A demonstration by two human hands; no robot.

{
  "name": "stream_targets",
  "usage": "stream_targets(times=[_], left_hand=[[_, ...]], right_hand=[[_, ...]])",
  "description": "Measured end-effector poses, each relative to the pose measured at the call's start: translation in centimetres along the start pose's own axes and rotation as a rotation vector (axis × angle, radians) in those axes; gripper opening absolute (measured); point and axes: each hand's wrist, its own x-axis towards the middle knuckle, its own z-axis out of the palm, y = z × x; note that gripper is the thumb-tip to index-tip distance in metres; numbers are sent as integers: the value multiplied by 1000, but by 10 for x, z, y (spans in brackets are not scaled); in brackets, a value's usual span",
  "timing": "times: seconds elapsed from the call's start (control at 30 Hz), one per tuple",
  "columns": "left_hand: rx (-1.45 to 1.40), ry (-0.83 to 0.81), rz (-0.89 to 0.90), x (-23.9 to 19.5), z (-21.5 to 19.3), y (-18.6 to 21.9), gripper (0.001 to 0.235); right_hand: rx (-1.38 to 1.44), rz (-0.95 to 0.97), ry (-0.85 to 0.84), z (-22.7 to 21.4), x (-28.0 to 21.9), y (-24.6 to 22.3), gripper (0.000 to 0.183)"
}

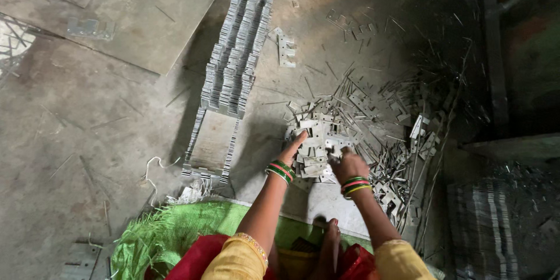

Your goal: The person picks up individual metal pieces from a pile on the floor and stacks them into organized columns.

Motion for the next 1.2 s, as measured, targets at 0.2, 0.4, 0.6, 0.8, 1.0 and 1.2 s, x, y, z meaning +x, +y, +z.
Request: stream_targets(times=[0.2,0.4,0.6,0.8,1.0,1.2], left_hand=[[-89,-11,-16,3,0,-4,84],[-73,-26,43,-6,8,3,81],[-99,-21,-4,-27,23,19,84],[56,30,31,-23,19,11,88],[102,81,-55,-14,8,2,86],[-225,-36,-106,-26,13,12,74]], right_hand=[[-22,4,-19,35,-6,23,48],[-19,43,-6,28,-7,44,48],[231,154,-6,-13,15,86,36],[1285,215,-354,-82,17,83,40],[539,-245,-36,-14,47,64,40],[98,-516,283,56,52,57,50]])
